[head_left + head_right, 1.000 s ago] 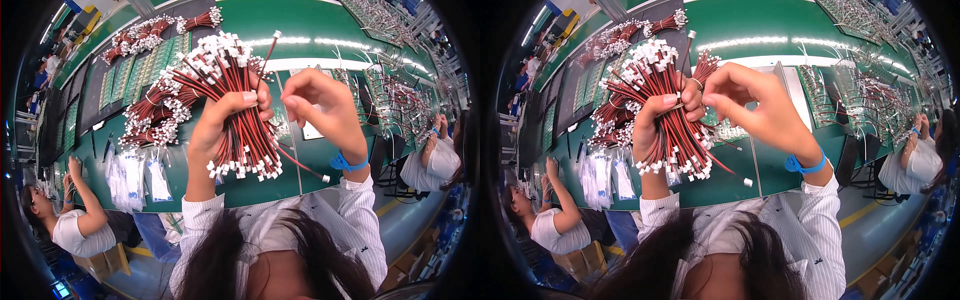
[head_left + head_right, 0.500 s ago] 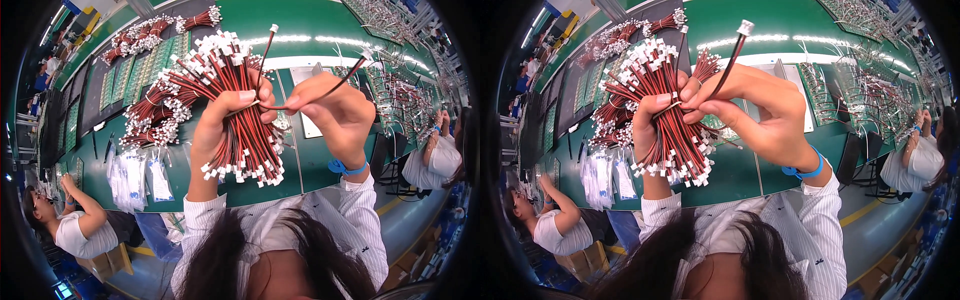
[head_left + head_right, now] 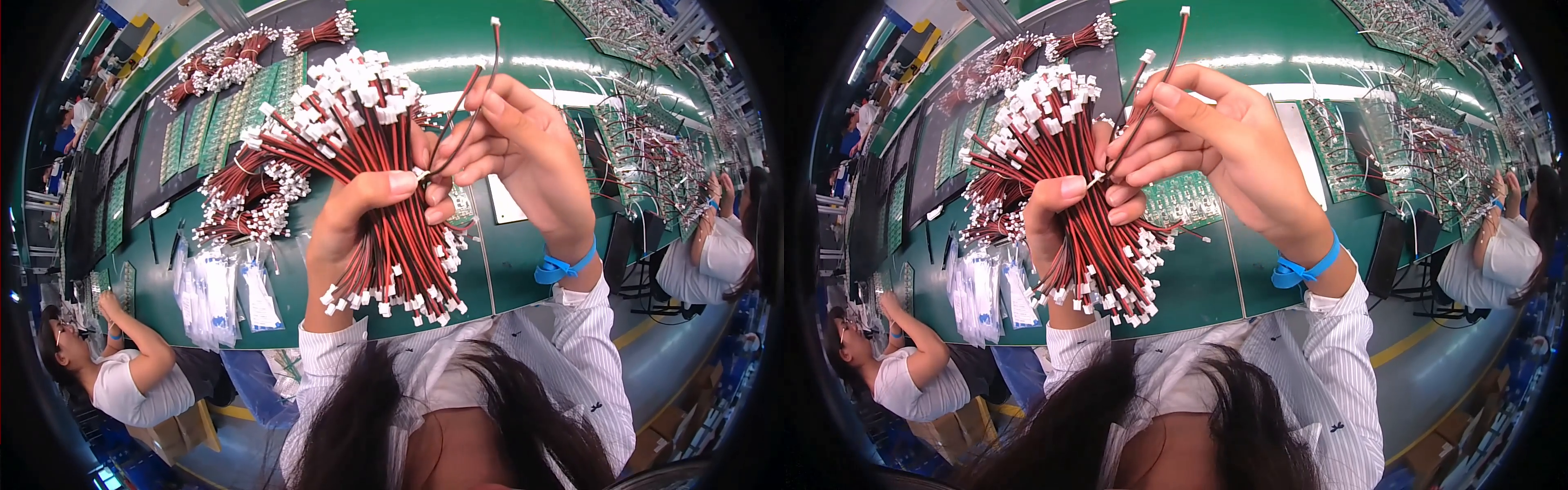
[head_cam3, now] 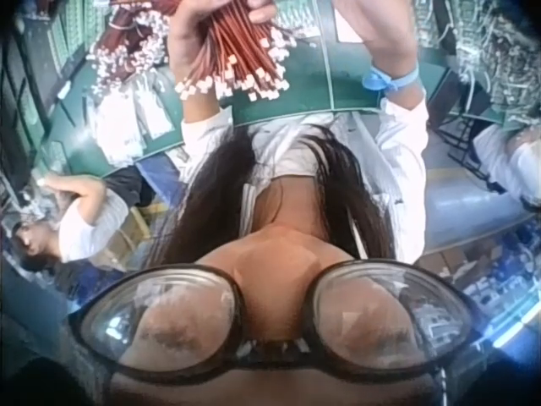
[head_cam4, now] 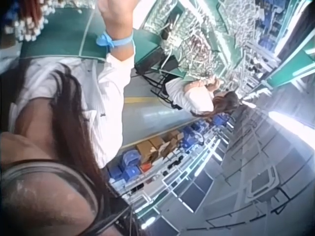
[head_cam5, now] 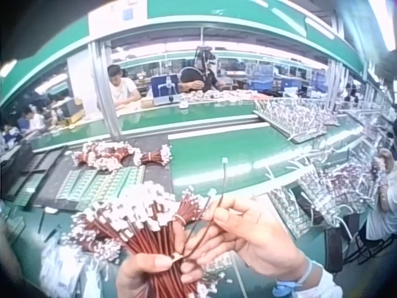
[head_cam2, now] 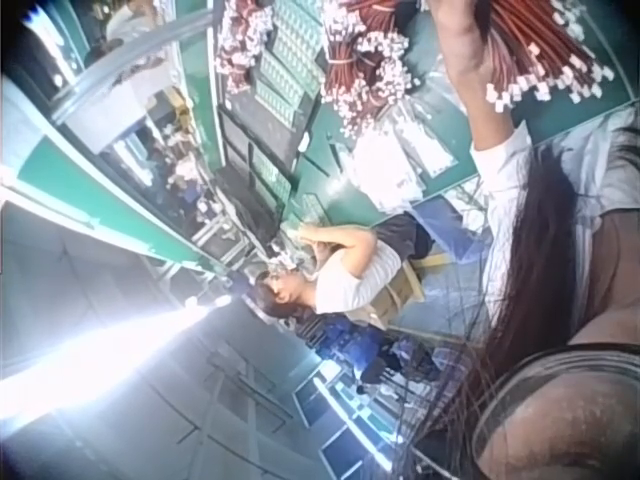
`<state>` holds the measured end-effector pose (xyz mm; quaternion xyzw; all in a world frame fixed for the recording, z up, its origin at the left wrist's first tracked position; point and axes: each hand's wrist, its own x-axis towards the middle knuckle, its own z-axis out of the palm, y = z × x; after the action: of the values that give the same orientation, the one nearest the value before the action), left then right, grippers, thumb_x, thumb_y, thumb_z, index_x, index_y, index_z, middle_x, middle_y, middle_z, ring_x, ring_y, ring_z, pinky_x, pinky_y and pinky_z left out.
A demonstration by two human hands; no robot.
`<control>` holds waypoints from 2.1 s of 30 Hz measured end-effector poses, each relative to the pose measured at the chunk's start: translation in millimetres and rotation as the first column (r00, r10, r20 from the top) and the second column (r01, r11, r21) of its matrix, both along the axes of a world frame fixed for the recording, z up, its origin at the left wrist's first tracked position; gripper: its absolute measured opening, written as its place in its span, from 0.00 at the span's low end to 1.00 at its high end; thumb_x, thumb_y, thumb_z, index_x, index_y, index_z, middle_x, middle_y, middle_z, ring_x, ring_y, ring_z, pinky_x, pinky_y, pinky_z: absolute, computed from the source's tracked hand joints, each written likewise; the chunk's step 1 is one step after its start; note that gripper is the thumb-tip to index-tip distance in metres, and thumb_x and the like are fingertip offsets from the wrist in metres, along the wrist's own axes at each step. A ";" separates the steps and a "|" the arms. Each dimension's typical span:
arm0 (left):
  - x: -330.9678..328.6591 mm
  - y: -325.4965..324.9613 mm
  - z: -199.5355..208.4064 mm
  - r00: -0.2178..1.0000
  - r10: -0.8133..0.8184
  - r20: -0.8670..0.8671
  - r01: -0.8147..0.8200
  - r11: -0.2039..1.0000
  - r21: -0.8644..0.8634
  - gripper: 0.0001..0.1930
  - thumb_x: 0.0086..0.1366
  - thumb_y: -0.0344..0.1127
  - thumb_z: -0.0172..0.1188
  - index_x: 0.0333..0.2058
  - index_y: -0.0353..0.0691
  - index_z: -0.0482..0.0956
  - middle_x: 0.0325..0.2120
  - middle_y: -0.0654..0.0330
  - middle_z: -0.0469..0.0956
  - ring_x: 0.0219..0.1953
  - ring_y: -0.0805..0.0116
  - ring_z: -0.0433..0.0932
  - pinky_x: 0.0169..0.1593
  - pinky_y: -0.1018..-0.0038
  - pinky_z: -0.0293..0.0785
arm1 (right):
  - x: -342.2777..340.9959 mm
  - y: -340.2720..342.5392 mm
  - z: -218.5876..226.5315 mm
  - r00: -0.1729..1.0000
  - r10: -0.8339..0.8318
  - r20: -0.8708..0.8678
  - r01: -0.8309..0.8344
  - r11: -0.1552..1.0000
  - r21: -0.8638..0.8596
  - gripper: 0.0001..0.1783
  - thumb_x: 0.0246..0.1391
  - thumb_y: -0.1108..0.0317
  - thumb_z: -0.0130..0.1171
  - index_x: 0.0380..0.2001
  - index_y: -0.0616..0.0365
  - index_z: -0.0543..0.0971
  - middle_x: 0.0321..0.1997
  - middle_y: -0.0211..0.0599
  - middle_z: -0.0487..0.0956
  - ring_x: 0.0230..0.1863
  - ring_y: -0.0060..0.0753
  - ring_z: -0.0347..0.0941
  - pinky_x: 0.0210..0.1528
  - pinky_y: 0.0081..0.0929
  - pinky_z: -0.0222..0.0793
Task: The person assembles electronic components by hand, connecting wire harnesses to circuit boards.
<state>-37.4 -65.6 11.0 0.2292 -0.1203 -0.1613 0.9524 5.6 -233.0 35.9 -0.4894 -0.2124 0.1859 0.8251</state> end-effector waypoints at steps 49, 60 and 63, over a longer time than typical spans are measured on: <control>11.0 10.8 -6.0 0.928 0.307 0.209 -0.372 0.783 0.499 0.07 0.52 0.26 0.60 0.30 0.33 0.73 0.24 0.62 0.74 0.27 0.75 0.73 0.34 0.79 0.68 | 13.9 -20.2 -5.6 0.943 -0.312 0.113 0.303 0.949 0.086 0.18 0.59 0.60 0.47 0.35 0.68 0.74 0.28 0.37 0.74 0.29 0.26 0.72 0.29 0.23 0.71; 11.4 27.9 -3.2 0.899 0.384 0.210 -0.437 0.809 0.392 0.11 0.52 0.24 0.59 0.34 0.33 0.71 0.27 0.59 0.74 0.30 0.72 0.74 0.37 0.75 0.70 | 22.0 -62.1 4.5 0.957 -0.179 0.229 0.226 0.955 -0.195 0.13 0.54 0.67 0.54 0.36 0.69 0.75 0.30 0.40 0.77 0.32 0.27 0.75 0.33 0.23 0.76; 11.0 37.2 -2.2 0.883 0.381 0.274 -0.469 0.741 0.480 0.11 0.50 0.27 0.60 0.33 0.33 0.71 0.27 0.60 0.73 0.29 0.73 0.72 0.37 0.77 0.69 | 12.4 -62.4 12.5 0.947 -0.119 0.298 0.228 0.904 -0.361 0.08 0.51 0.75 0.56 0.34 0.69 0.76 0.29 0.41 0.78 0.31 0.27 0.76 0.33 0.23 0.77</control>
<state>-26.4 -28.4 8.8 0.5178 -0.0900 0.0523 0.8491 18.0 -295.4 48.4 -0.6817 -0.2363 0.0815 0.6876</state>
